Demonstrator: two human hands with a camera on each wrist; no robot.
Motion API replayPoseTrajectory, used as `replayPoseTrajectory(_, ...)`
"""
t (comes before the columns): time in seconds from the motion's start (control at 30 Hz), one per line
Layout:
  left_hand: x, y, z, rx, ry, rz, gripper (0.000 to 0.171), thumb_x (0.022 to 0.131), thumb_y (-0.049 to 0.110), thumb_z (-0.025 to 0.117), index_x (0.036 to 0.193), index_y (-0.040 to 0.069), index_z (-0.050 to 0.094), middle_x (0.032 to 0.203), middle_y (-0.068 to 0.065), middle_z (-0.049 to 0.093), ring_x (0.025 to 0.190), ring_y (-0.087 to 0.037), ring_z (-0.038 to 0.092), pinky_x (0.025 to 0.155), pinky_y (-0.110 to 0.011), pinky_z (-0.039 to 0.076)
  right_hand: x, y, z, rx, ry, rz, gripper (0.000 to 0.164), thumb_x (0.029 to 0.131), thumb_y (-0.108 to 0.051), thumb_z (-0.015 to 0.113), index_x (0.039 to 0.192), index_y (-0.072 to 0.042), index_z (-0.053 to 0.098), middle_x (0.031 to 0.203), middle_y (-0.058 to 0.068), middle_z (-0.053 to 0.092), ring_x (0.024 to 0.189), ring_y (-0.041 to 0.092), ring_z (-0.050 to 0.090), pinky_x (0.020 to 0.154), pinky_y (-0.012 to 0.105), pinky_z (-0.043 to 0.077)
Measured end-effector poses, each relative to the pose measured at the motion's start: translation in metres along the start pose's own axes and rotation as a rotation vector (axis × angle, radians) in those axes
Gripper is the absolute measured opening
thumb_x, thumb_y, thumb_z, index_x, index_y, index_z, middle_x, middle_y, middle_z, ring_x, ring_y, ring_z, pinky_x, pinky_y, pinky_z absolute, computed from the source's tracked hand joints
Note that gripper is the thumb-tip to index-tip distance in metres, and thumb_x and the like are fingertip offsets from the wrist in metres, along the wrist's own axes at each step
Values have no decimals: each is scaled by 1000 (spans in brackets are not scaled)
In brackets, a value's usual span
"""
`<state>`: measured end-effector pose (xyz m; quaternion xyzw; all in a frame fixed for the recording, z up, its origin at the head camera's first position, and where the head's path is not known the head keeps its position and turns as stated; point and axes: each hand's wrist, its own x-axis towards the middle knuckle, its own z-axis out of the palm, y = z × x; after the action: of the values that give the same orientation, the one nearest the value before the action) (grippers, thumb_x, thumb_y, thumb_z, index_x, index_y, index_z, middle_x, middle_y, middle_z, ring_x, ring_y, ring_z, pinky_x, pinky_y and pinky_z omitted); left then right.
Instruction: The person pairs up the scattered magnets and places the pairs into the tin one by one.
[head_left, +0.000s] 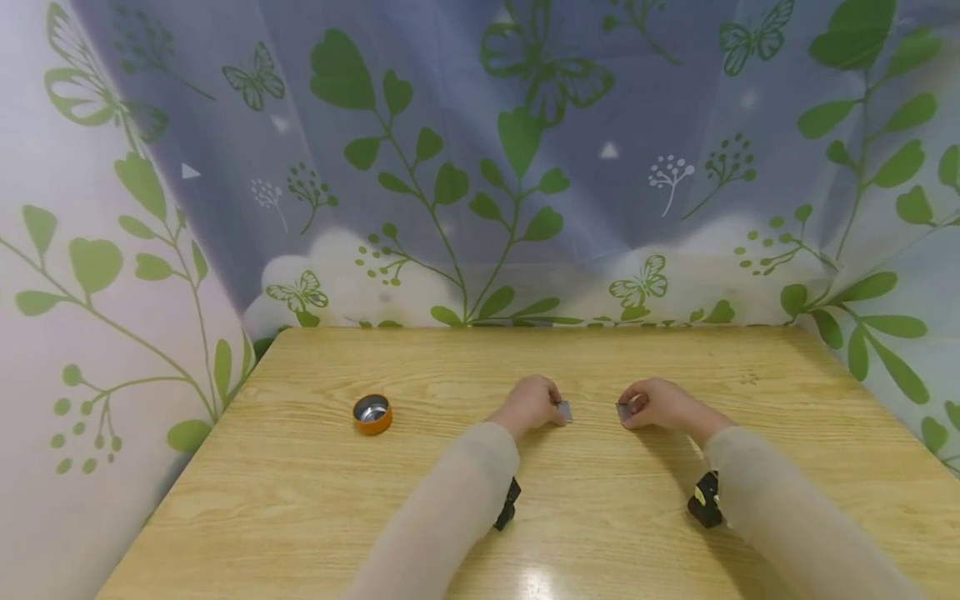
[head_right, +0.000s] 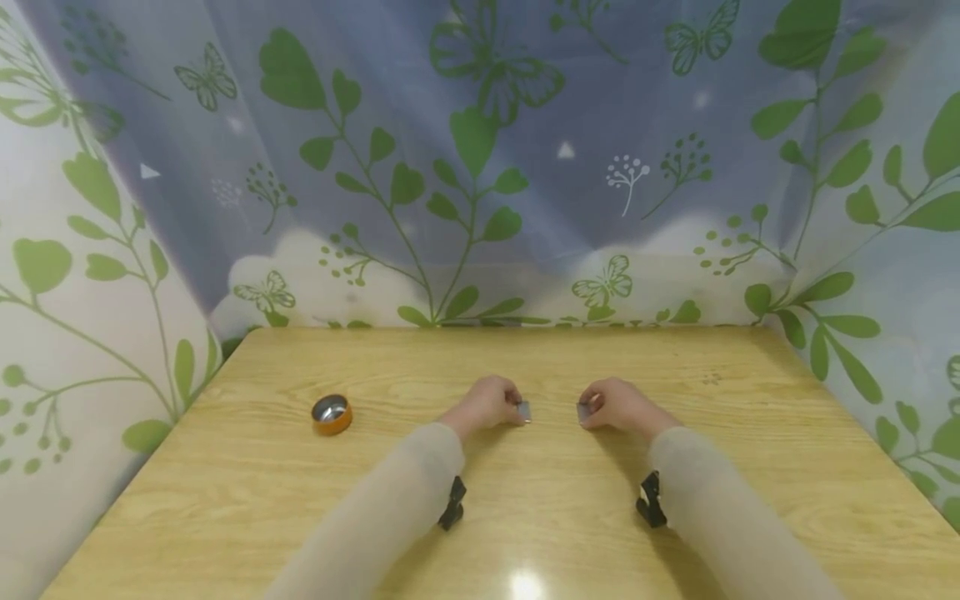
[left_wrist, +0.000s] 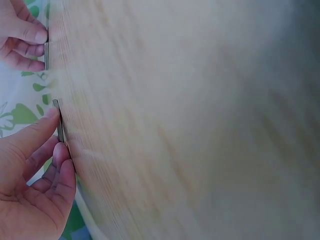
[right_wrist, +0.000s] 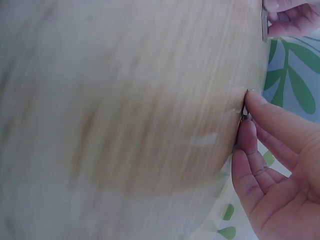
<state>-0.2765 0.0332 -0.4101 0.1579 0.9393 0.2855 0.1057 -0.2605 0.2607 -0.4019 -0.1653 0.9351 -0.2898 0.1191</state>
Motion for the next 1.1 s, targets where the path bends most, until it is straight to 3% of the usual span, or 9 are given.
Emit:
replayPoseTrajectory(0.53,7,15,13,-19,-3,6,26,75,18,79,95,5,69,91,-2,64,81,-15,56,72,-24,46,5,-6,5,10,-9,23,34,78,-8,75,106,5,62,90,12,65,86,25,59,77,41,48)
replayPoseTrajectory(0.9,7,34,23,62,1,21,25,74,20,80,92,6,69,87,-1,64,83,-16,57,74,-23,45,12,-10,16,26,-25,-16,33,77,-4,74,106,5,63,88,9,65,81,20,59,71,35,49)
replayPoseTrajectory(1.1,7,33,24,17,0,37,31,77,19,78,103,6,70,100,-2,67,94,-17,59,79,-23,46,7,-13,13,-3,-52,-39,39,80,-5,72,114,7,59,90,10,64,82,22,59,73,37,49)
